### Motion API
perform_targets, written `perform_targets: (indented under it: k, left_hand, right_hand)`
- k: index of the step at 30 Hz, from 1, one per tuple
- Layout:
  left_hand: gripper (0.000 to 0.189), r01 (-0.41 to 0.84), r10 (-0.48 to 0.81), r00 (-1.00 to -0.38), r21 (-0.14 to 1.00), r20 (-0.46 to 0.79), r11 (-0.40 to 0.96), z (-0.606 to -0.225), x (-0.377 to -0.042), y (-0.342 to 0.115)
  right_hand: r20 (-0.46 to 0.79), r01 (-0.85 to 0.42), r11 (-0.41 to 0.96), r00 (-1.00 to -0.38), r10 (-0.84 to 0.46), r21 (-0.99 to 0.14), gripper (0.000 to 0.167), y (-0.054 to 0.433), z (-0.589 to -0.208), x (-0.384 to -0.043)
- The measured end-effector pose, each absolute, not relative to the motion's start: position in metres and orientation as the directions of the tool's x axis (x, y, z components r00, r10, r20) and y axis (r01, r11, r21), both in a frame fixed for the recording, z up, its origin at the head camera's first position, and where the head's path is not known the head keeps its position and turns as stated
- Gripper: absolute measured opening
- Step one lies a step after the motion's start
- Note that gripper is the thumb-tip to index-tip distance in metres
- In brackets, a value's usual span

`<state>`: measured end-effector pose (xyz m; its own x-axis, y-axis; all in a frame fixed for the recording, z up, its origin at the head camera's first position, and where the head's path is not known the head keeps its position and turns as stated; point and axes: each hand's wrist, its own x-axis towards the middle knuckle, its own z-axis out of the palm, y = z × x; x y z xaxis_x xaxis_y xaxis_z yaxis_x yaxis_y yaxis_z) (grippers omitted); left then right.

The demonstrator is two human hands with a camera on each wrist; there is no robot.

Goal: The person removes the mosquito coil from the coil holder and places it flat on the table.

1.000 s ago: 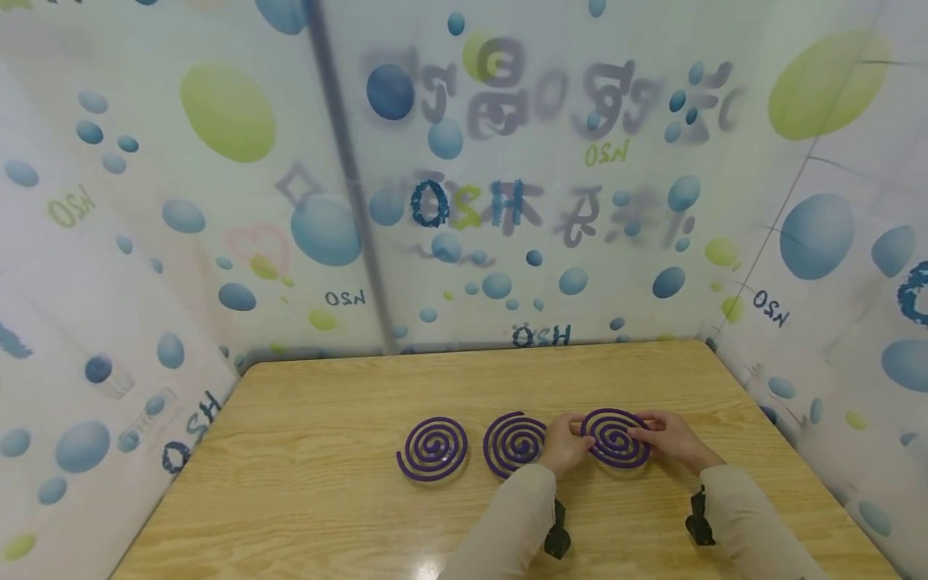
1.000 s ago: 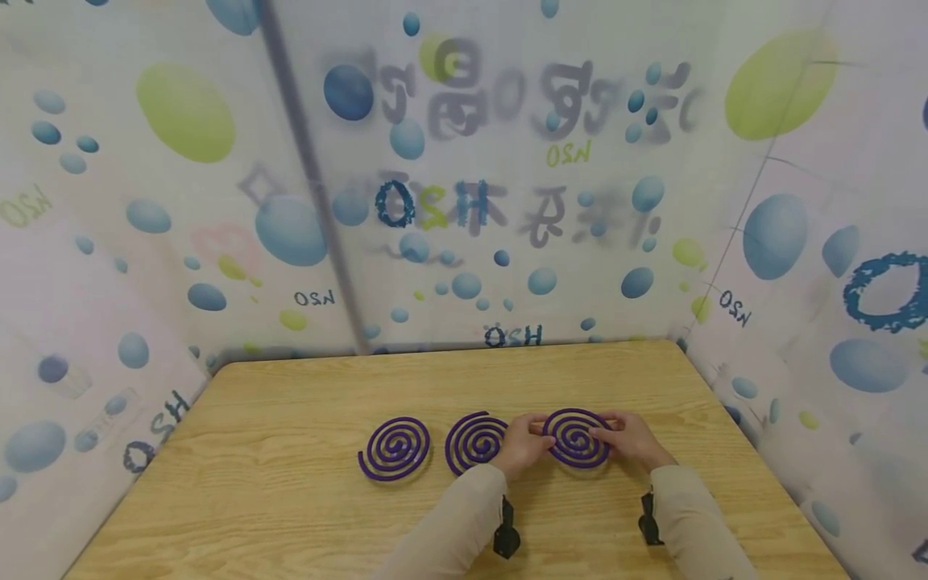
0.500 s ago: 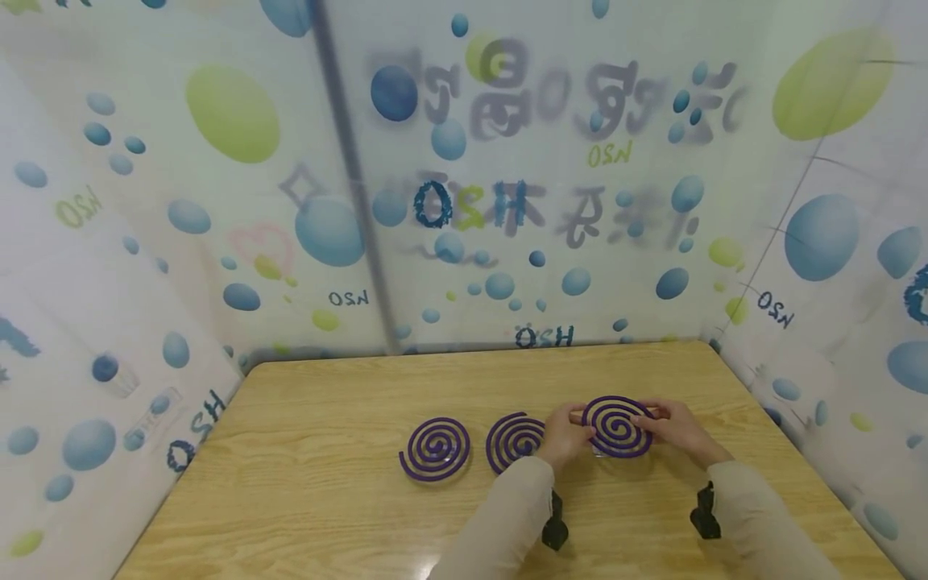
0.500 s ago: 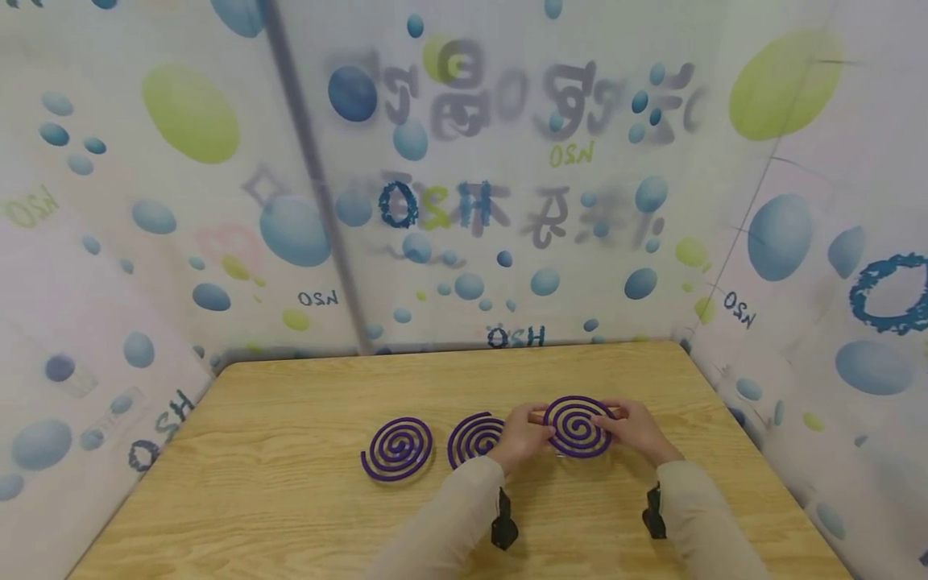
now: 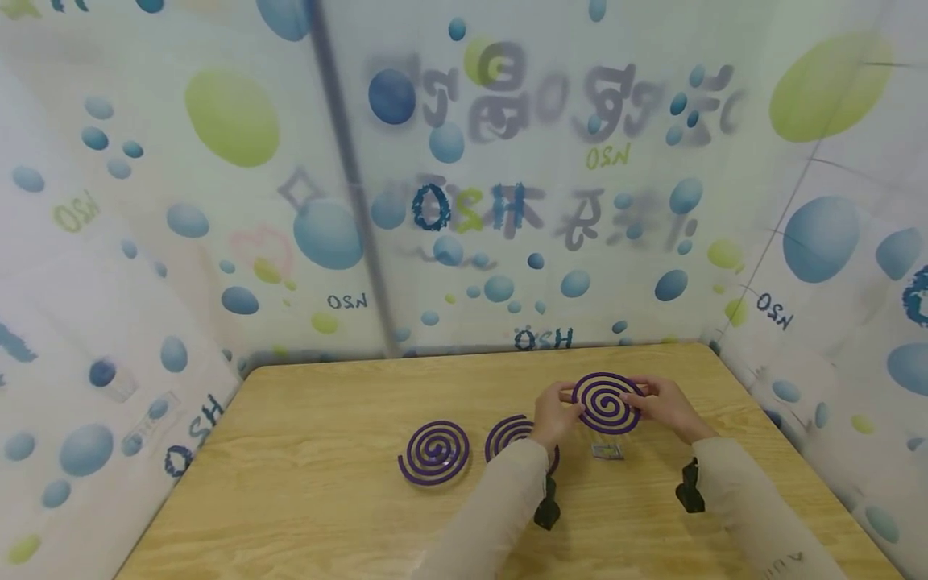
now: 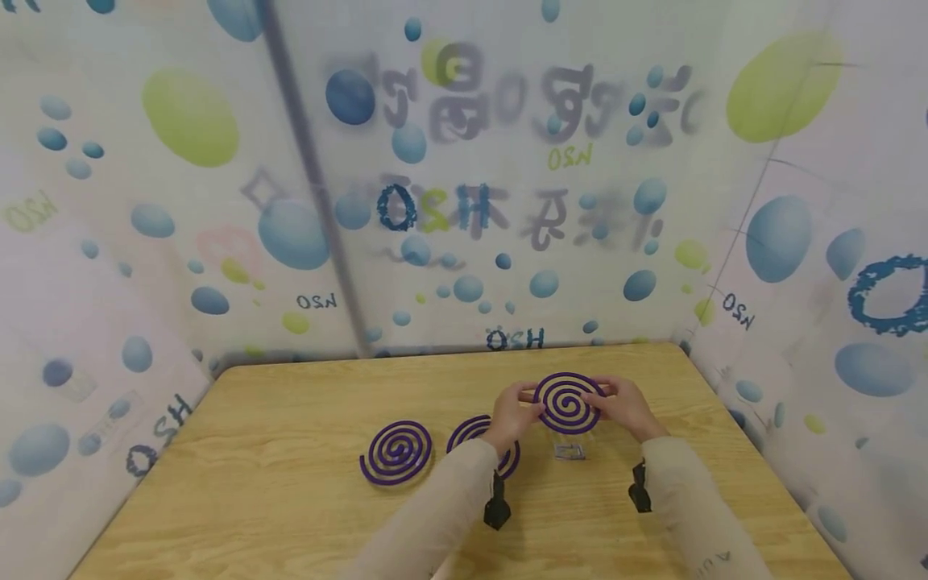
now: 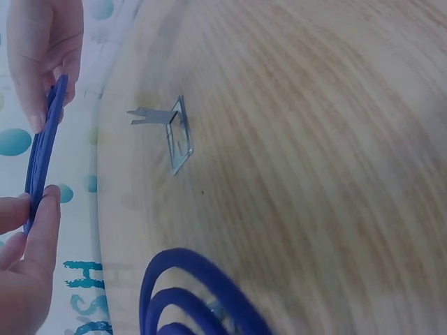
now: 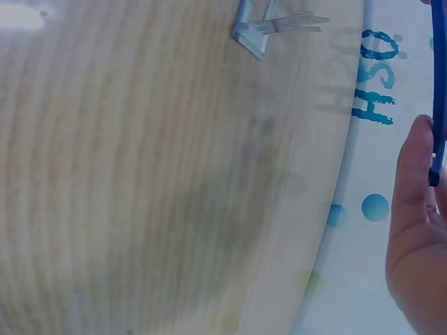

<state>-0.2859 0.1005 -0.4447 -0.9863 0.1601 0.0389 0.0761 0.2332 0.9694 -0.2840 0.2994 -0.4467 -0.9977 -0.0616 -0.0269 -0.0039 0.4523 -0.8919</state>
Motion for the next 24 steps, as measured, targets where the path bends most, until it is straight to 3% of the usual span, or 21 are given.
perform_targets:
  k: [4, 11, 24]
  left_hand:
    - [0.031, 0.088, 0.101, -0.993, 0.959, 0.063, 0.269, -0.442, -0.292, 0.098]
    - [0.028, -0.008, 0.014, -1.0, 0.961, -0.013, 0.276, -0.44, -0.3, 0.1]
    - [0.032, -0.069, 0.032, -0.996, 0.955, -0.082, 0.289, -0.447, -0.304, 0.103]
  right_hand:
    - [-0.005, -0.021, 0.437, -0.998, -0.059, -0.899, 0.054, 0.296, -0.445, -0.292]
    - [-0.002, -0.008, 0.436, -1.0, -0.021, -0.9, 0.051, 0.29, -0.443, -0.302]
    - [-0.096, 0.117, 0.356, -0.993, 0.074, -0.927, 0.043, 0.285, -0.453, -0.31]
